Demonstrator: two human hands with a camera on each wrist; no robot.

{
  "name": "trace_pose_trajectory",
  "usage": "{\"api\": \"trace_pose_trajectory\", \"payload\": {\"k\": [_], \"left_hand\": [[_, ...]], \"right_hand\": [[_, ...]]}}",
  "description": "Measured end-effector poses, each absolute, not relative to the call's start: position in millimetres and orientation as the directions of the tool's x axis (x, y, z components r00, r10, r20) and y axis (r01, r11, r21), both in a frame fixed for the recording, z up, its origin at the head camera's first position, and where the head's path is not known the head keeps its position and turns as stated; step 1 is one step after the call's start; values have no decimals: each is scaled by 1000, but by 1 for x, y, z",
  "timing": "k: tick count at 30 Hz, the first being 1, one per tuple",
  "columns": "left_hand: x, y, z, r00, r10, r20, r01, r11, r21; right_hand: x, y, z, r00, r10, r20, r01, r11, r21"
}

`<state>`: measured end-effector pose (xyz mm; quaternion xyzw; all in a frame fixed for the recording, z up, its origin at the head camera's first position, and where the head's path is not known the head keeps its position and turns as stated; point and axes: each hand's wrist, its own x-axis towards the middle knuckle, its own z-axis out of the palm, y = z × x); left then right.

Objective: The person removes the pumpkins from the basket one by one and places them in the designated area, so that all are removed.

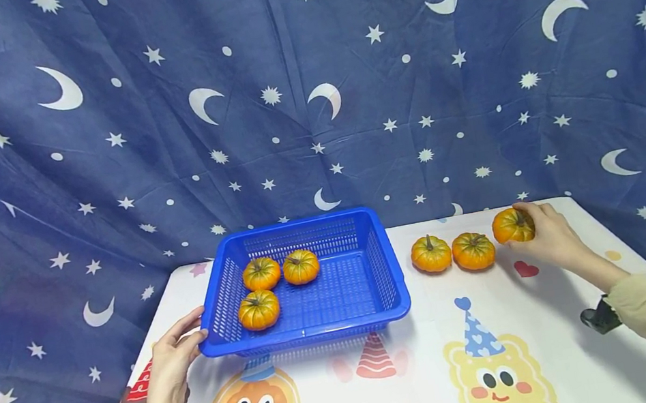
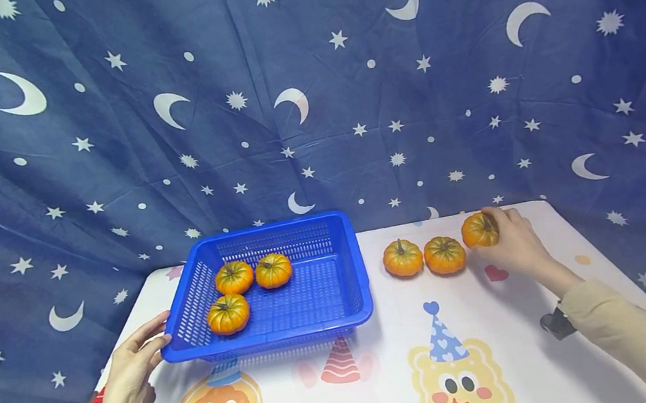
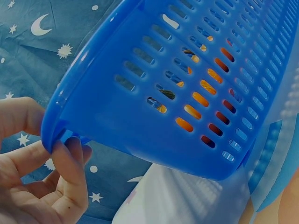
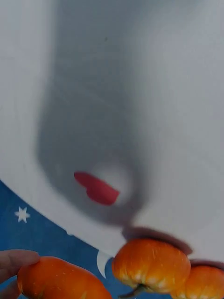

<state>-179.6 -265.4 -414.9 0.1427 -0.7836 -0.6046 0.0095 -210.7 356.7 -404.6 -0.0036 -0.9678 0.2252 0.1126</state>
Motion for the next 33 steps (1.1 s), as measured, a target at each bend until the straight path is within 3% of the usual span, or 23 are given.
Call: {"api": "trace_pose_trajectory", "payload": {"k": [19,33], "left_hand": [[-181,-267,-417,-964,-228,-140,-188,207,960],[-181,-268,-417,-964,-222,-144,-190,199,962]], "right_hand": [[-220,379,-443,-985,153,78,98,872,-479],[-221,375,-456,-985,168,50,123,865,-486]]}}
